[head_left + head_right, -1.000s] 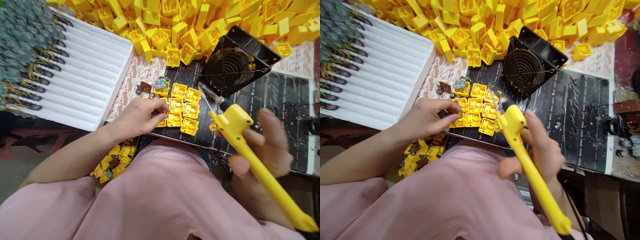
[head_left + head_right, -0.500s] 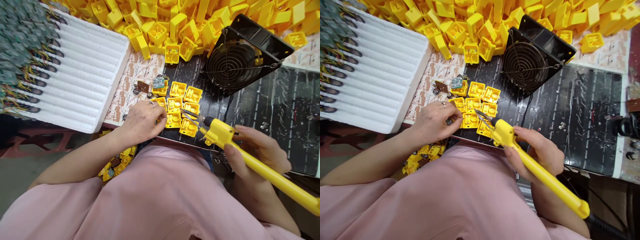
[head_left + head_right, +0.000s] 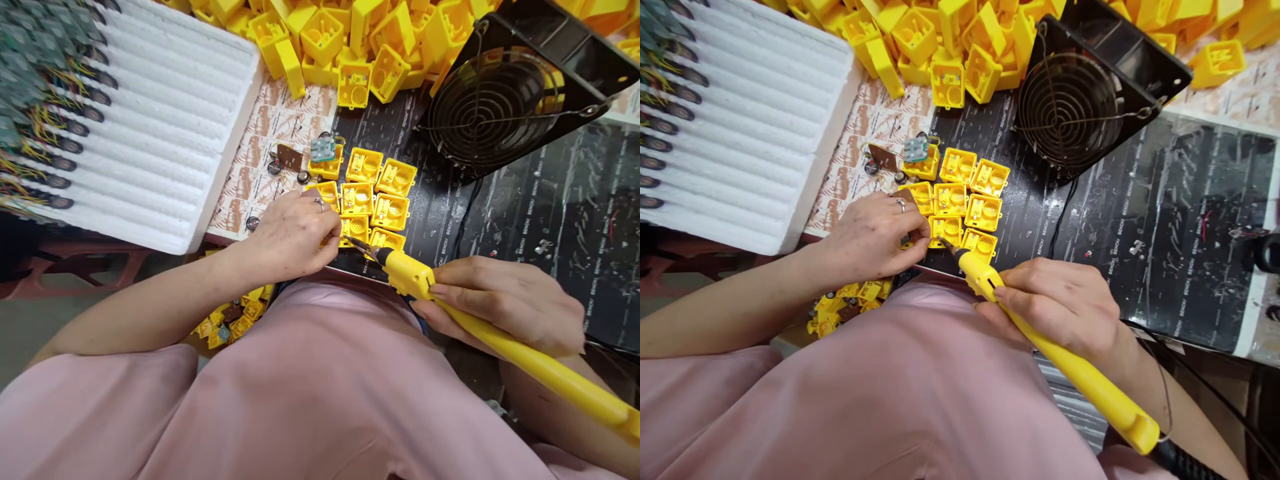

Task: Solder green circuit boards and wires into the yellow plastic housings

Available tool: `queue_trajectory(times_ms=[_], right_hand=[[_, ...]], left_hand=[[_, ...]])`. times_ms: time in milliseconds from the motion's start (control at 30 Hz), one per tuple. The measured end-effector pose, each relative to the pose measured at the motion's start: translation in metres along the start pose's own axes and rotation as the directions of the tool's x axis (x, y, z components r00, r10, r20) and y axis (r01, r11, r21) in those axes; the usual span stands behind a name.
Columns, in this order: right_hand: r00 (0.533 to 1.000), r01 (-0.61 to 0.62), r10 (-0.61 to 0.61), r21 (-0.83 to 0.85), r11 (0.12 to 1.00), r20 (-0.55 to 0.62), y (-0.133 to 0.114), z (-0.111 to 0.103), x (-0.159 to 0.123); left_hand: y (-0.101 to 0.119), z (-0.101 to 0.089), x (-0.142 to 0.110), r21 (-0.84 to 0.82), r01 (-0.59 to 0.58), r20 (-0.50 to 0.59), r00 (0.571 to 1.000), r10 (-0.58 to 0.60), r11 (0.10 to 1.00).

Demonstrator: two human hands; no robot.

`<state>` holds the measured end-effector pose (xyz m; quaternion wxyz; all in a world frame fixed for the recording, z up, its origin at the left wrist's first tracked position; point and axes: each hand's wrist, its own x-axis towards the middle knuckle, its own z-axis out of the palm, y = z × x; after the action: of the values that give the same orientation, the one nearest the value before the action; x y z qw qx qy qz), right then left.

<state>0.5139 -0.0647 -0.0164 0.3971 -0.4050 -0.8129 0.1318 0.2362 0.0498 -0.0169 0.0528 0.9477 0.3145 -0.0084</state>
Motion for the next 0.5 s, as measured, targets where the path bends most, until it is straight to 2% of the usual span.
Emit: queue_trajectory(times_ms=[100,167,333,500], right_hand=[[0.989,0.134,-0.135,0.023,0.991,0.062,-0.002,-0.005,0.008],[0.992,0.092,-0.093,0.012,0.996,0.085,-0.004,-0.01,0.007],[0.99,-0.112,0.117,-0.071,0.991,0.076,-0.011,-0.018,-0.002],[0.991,-0.133,0.135,-0.058,0.989,0.024,-0.01,-0.01,-0.003]], left_hand=[[0.001,-0.003,0.002,0.001,0.022,0.031,0.999,-0.022,1.0],[0.001,-0.003,0.003,0.005,0.024,0.033,0.999,-0.024,1.0],[0.0,-0.004,0.005,0.001,0.026,0.049,0.998,-0.026,1.0],[0.0,-0.004,0.006,-0.01,0.038,0.061,0.997,-0.037,0.999]])
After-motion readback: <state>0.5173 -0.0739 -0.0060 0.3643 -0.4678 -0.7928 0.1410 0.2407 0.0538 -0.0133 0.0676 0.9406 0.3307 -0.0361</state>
